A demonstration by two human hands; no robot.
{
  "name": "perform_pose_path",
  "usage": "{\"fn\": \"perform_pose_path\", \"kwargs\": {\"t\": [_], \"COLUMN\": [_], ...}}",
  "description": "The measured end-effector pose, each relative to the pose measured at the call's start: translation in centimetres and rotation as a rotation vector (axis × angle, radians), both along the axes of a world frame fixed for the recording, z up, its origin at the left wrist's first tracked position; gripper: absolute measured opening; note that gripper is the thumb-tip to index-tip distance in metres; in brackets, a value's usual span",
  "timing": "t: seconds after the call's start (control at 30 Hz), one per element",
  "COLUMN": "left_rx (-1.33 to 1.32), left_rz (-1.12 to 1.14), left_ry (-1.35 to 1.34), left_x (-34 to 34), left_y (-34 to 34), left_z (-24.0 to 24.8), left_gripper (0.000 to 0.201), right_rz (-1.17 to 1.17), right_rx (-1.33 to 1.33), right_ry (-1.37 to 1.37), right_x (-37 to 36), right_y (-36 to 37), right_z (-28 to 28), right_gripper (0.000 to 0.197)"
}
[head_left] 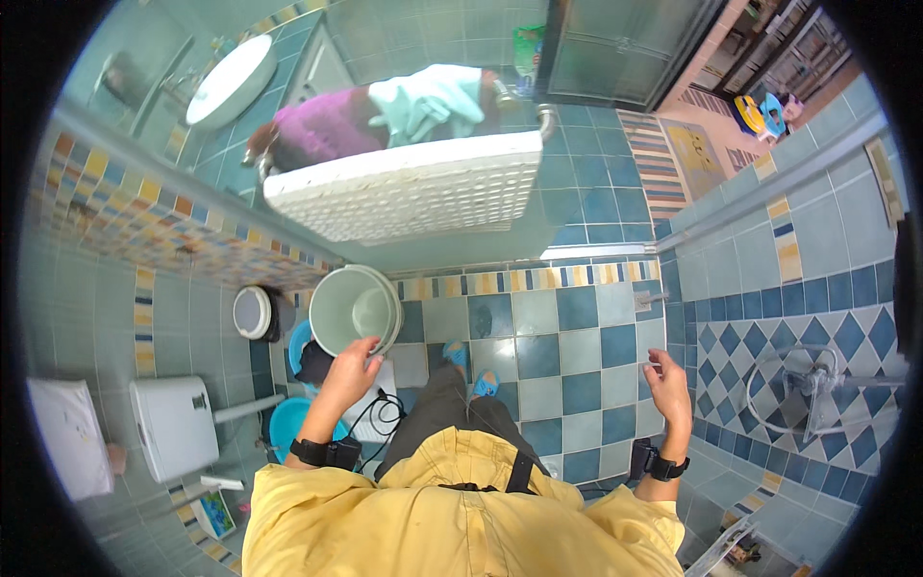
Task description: The person washes a dark garment in a blue bucket of water, wrings the garment by hand, and transfers it to another bucket. The person then wipes the glass shower door with a cloth.
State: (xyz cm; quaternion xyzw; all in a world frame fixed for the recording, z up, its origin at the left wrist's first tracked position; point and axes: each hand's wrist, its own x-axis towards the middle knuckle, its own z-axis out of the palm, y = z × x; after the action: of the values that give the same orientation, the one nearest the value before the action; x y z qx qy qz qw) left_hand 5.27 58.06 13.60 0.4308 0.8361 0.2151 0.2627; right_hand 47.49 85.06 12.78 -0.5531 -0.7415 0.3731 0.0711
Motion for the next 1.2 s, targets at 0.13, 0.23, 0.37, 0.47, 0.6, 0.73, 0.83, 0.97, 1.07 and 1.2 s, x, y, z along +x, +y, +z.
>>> {"fn": "perform_pose_path", "kwargs": {"t": [0.13,0.23,0.37,0.47,0.6,0.73,0.83,0.97,1.07,1.2], "left_rx": [-0.126,-0.164,-0.240,-0.321,-0.278,-0.255,-0.298,-0.316,-0.282,-0.288], "left_rz": [-0.145,-0.173,-0.240,-0.306,-0.390,-0.436,-0.430,-0.353,-0.267,-0.088], "left_ry": [-0.105,-0.108,-0.121,-0.055,-0.027,-0.019,0.012,0.031,0.024,0.001], "left_x": [0.3,-1.1,-2.1,-2.4,-2.5,-0.6,2.7,6.6,10.9,16.6], "left_y": [5.6,8.6,14.0,17.8,22.2,26.9,30.1,32.4,33.0,32.5], "left_z": [-0.3,-0.9,-2.9,-3.3,-3.9,-3.8,-3.6,-3.6,-2.5,-2.4], "left_gripper": [0.031,0.031,0.034,0.035,0.036,0.036,0.034,0.035,0.034,0.033], "right_rz": [-0.066,-0.069,-0.222,-0.270,-0.313,-0.354,-0.372,-0.353,-0.286,-0.141], "right_rx": [-0.017,-0.051,-0.014,-0.052,-0.024,-0.046,-0.088,-0.141,-0.171,-0.138], "right_ry": [-0.043,-0.054,-0.082,-0.090,-0.082,-0.050,-0.033,0.006,-0.011,-0.038], "right_x": [1.7,1.3,2.4,2.5,3.6,7.1,11.2,15.5,18.4,21.4], "right_y": [0.5,3.2,6.4,8.4,11.0,13.6,16.2,19.9,22.8,29.6], "right_z": [0.1,0.2,1.4,2.8,3.7,3.2,2.0,0.4,0.2,0.3], "right_gripper": [0.032,0.033,0.032,0.032,0.031,0.031,0.031,0.032,0.032,0.031]}}
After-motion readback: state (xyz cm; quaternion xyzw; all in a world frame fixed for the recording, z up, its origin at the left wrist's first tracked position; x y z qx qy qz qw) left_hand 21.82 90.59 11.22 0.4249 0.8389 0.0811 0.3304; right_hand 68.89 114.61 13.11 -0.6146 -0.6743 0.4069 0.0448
